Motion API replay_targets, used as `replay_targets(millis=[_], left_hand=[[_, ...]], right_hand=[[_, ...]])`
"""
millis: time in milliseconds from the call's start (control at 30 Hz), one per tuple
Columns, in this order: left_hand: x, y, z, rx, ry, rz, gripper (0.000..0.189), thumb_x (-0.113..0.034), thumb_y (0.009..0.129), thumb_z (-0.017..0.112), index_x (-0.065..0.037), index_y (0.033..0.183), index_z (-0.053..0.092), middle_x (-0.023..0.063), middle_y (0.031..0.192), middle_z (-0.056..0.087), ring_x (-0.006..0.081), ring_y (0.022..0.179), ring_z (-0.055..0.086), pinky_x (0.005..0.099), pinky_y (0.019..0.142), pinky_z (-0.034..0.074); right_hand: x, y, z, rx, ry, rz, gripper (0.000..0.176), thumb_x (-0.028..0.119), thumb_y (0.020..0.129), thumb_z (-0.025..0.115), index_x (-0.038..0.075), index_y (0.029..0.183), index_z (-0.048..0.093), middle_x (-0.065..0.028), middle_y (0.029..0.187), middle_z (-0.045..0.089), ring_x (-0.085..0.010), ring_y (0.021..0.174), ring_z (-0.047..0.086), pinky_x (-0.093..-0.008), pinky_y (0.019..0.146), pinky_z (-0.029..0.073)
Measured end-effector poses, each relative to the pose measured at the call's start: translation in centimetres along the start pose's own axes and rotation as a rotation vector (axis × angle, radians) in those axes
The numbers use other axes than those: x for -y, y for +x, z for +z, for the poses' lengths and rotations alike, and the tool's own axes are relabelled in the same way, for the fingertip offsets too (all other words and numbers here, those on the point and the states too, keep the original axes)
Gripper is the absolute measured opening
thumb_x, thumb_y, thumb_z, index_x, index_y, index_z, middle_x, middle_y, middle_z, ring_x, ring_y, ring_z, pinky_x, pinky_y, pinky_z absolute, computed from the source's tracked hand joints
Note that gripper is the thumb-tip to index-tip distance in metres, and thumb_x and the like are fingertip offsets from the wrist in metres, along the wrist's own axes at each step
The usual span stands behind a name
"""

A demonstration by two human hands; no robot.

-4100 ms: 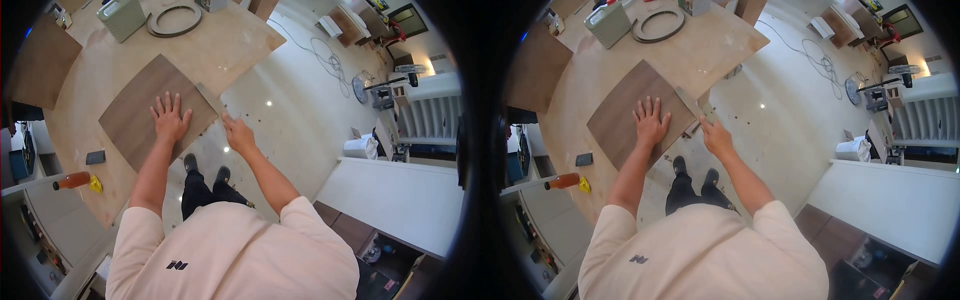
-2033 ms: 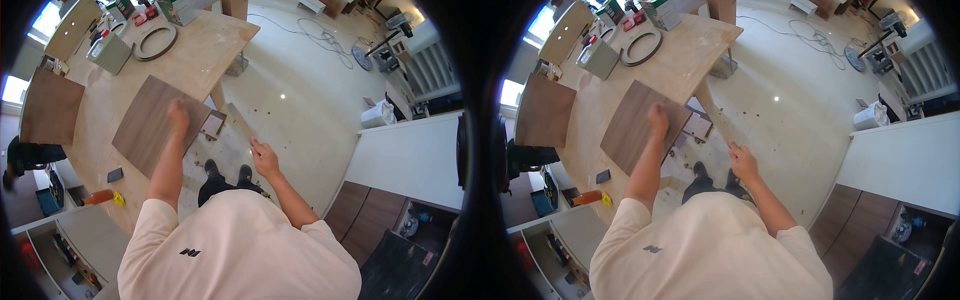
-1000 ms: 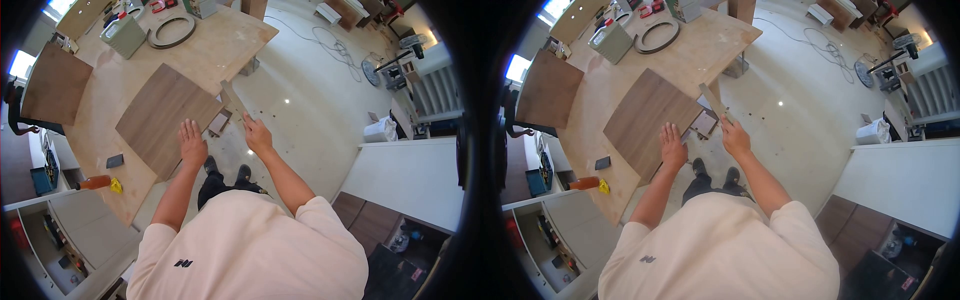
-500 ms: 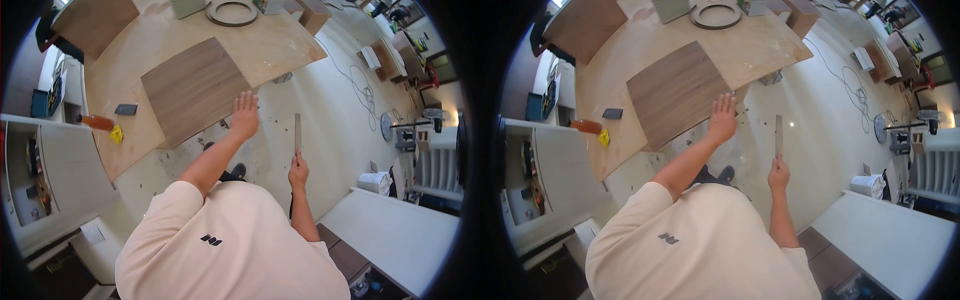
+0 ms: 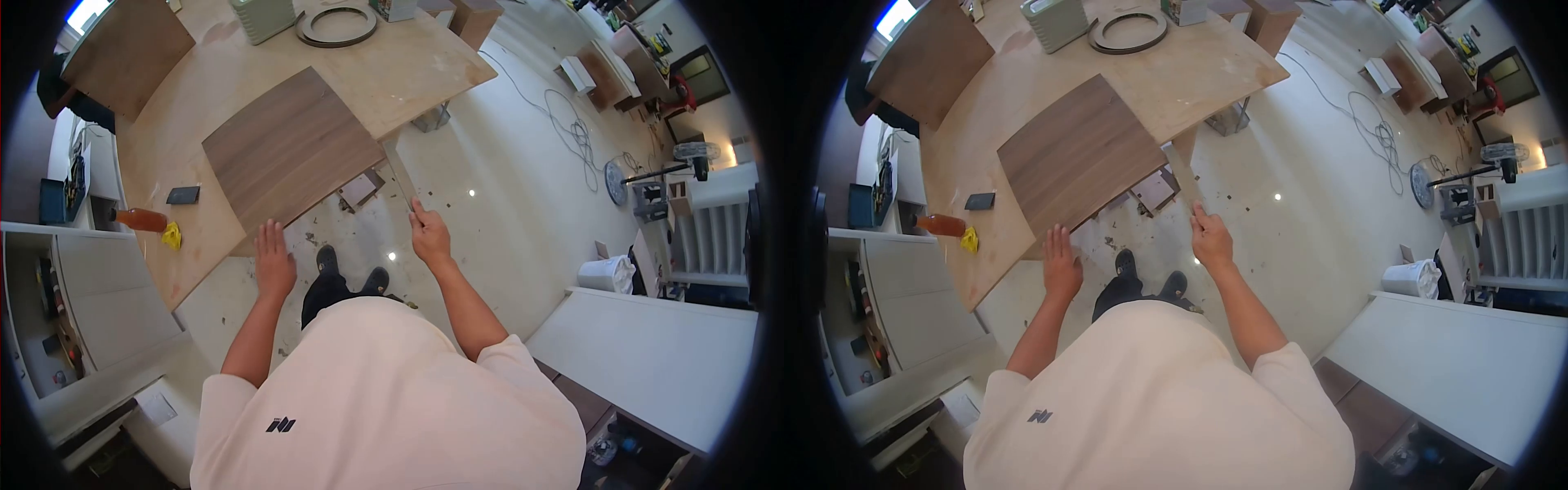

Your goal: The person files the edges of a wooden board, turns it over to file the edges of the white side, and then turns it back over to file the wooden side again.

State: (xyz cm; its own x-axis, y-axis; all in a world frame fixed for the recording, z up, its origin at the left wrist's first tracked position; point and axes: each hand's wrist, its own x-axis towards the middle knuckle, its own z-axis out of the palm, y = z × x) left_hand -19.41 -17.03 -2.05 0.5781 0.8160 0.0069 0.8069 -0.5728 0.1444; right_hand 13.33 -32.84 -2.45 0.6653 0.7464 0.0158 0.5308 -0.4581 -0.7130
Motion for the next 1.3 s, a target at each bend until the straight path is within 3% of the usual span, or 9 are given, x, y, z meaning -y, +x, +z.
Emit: replay_targets(millis=[233, 333, 433, 533, 600, 733, 933, 1300], left_hand=[[0.2, -2.5, -2.0, -0.055, 0.009, -0.012, 0.074, -0.014, 0.086, 0.067, 0.005, 0.150, 0.035, 0.0243, 0.158, 0.034, 0.0396, 0.150, 0.027, 0.0535, 0.122, 0.020], [0.5, -1.9, -1.1, -0.075, -0.015, -0.006, 0.074, -0.015, 0.086, 0.068, 0.005, 0.150, 0.035, 0.0242, 0.158, 0.035, 0.0399, 0.148, 0.029, 0.0535, 0.122, 0.020], [0.9, -1.9, -2.3, 0.025, 0.030, 0.011, 0.073, -0.015, 0.086, 0.068, 0.006, 0.149, 0.037, 0.0243, 0.157, 0.035, 0.0402, 0.148, 0.030, 0.0534, 0.121, 0.021], [1.8, -1.4, -2.6, 0.067, -0.001, 0.011, 0.072, -0.015, 0.086, 0.067, 0.006, 0.148, 0.038, 0.0241, 0.158, 0.035, 0.0401, 0.149, 0.029, 0.0528, 0.121, 0.022], [1.4, -0.7, -2.6, 0.054, -0.043, 0.043, 0.071, -0.015, 0.086, 0.067, 0.006, 0.148, 0.038, 0.0242, 0.158, 0.034, 0.0401, 0.149, 0.029, 0.0523, 0.121, 0.022], [-1.4, 1.8, -2.2, 0.036, -0.122, 0.093, 0.072, -0.016, 0.087, 0.067, 0.005, 0.149, 0.038, 0.0238, 0.160, 0.031, 0.0401, 0.150, 0.027, 0.0516, 0.122, 0.022], [-4.5, 5.7, -1.2, 0.080, -0.180, 0.230, 0.076, -0.015, 0.086, 0.068, 0.006, 0.151, 0.033, 0.0237, 0.162, 0.027, 0.0415, 0.152, 0.022, 0.0513, 0.122, 0.021], [-3.9, 5.8, -1.5, 0.156, -0.191, 0.269, 0.079, -0.014, 0.086, 0.069, 0.006, 0.152, 0.031, 0.0248, 0.163, 0.023, 0.0416, 0.152, 0.019, 0.0520, 0.123, 0.019]], right_hand=[[0.7, -0.1, 2.0, 0.027, -0.103, 0.014, 0.036, 0.032, 0.098, 0.060, 0.034, 0.134, 0.064, -0.0129, 0.095, 0.062, -0.0350, 0.088, 0.064, -0.0447, 0.075, 0.053], [0.8, 3.3, 2.7, 0.010, -0.125, -0.023, 0.036, 0.030, 0.099, 0.060, 0.032, 0.134, 0.064, -0.0148, 0.094, 0.062, -0.0365, 0.090, 0.064, -0.0461, 0.076, 0.053], [1.0, 7.1, 2.5, -0.018, -0.036, 0.012, 0.036, 0.029, 0.098, 0.060, 0.029, 0.134, 0.065, -0.0174, 0.090, 0.061, -0.0387, 0.090, 0.064, -0.0466, 0.077, 0.053], [0.2, 7.3, 2.1, -0.047, 0.133, 0.028, 0.040, 0.026, 0.099, 0.060, 0.019, 0.138, 0.062, -0.0150, 0.093, 0.067, -0.0323, 0.089, 0.067, -0.0446, 0.076, 0.052], [-1.2, 6.0, 3.1, -0.014, 0.352, 0.093, 0.043, 0.026, 0.100, 0.061, 0.014, 0.141, 0.059, -0.0086, 0.089, 0.067, -0.0228, 0.080, 0.065, -0.0397, 0.072, 0.051], [0.2, 2.5, 2.3, 0.184, 0.667, 0.420, 0.047, 0.025, 0.101, 0.062, 0.007, 0.145, 0.054, 0.0033, 0.080, 0.061, -0.0068, 0.070, 0.053, -0.0283, 0.063, 0.045], [1.2, 2.8, 3.6, 0.227, 0.837, 0.503, 0.047, 0.022, 0.104, 0.057, 0.011, 0.150, 0.050, 0.0038, 0.077, 0.051, -0.0044, 0.055, 0.039, -0.0203, 0.046, 0.032], [2.4, 4.9, 1.3, 0.332, 0.916, 0.603, 0.050, 0.024, 0.104, 0.057, 0.011, 0.151, 0.047, 0.0013, 0.079, 0.051, -0.0064, 0.056, 0.040, -0.0222, 0.047, 0.031]])
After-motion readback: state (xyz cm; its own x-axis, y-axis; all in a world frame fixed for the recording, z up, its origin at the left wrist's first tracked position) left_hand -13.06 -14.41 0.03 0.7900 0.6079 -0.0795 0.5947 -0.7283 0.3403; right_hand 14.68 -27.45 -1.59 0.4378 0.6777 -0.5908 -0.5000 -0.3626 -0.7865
